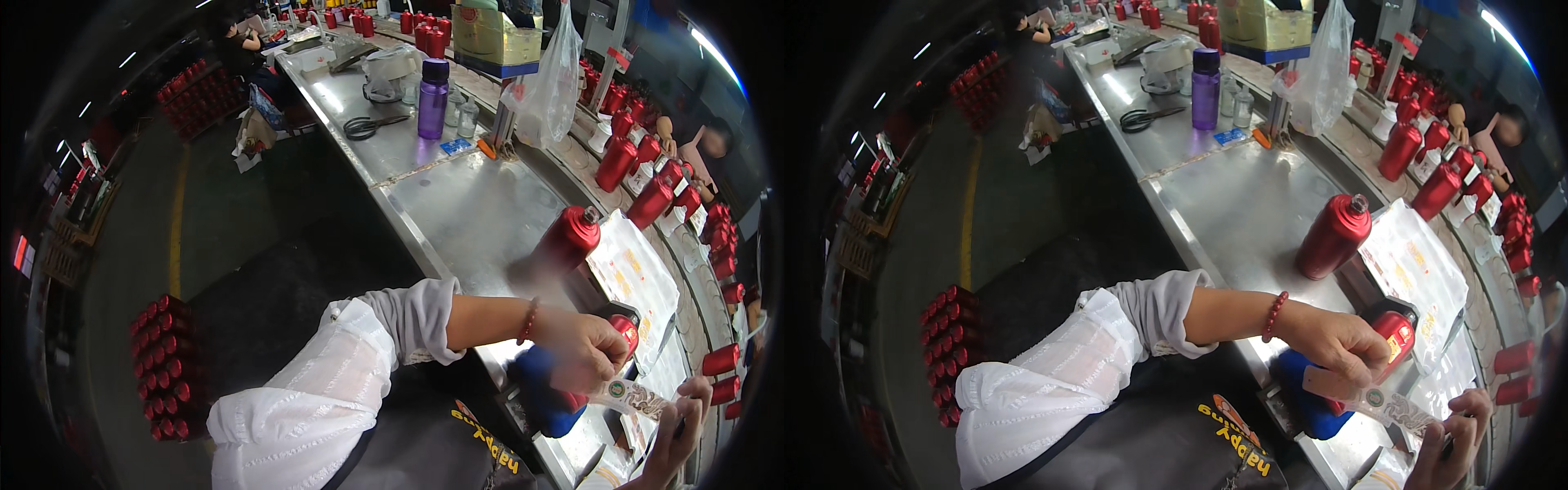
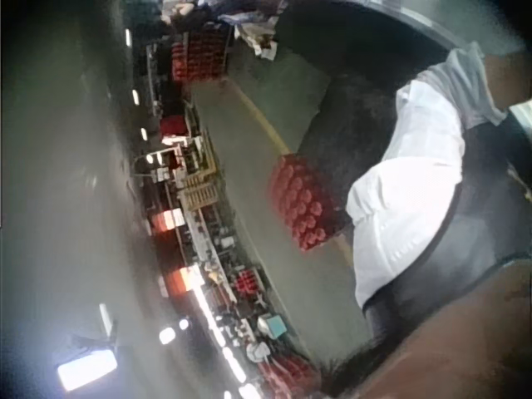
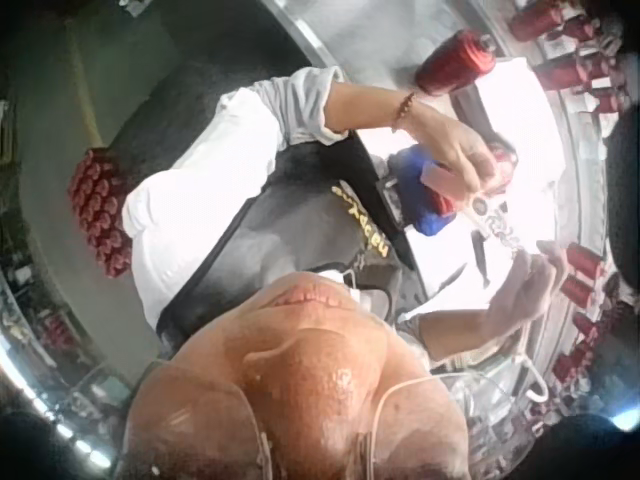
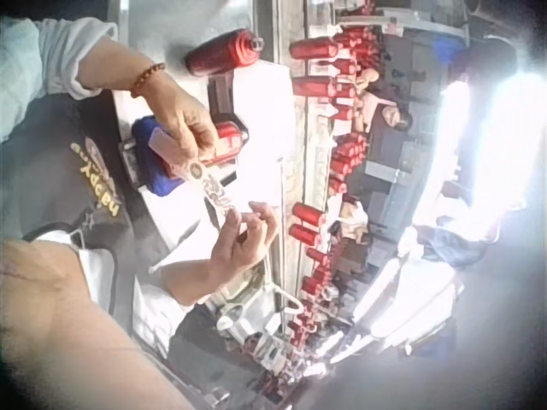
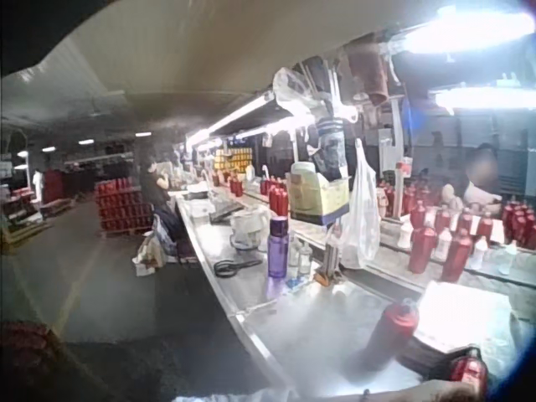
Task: The person applies gold decorative stickers to red cylindrical bottles, peels off backing, smooths the labels with a green card, and places finished bottles on a nearby surface.
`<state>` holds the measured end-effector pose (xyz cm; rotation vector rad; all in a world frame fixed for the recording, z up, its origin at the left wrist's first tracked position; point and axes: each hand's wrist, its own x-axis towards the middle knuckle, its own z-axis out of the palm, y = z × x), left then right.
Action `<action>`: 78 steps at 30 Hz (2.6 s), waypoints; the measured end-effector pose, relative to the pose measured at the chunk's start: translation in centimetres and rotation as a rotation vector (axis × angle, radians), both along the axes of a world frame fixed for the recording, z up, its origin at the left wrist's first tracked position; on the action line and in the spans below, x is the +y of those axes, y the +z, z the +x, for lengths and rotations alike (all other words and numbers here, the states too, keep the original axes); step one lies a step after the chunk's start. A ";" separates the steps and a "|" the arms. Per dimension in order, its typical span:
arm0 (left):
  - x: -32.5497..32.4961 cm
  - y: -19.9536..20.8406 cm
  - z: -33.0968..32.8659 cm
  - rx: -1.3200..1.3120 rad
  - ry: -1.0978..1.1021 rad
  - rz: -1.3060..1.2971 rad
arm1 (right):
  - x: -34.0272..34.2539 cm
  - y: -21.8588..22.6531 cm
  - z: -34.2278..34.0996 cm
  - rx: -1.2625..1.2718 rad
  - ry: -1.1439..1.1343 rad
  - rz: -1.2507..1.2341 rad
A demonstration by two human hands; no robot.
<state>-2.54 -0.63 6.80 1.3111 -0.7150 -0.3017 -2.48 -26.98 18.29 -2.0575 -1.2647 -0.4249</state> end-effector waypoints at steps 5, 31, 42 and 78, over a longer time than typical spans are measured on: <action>1.1 -2.2 -1.6 0.080 0.115 0.193 | -0.7 -4.5 -1.1 0.126 -0.136 -0.014; 1.1 -2.8 -2.3 0.155 0.198 0.516 | -1.7 -15.1 -1.6 0.661 -0.370 0.410; 1.8 -3.3 0.6 0.314 0.115 0.314 | -2.0 -16.7 -0.9 0.666 -0.381 0.429; 2.0 -3.7 1.7 0.398 0.048 0.251 | -1.6 -17.8 -0.5 0.683 -0.389 0.453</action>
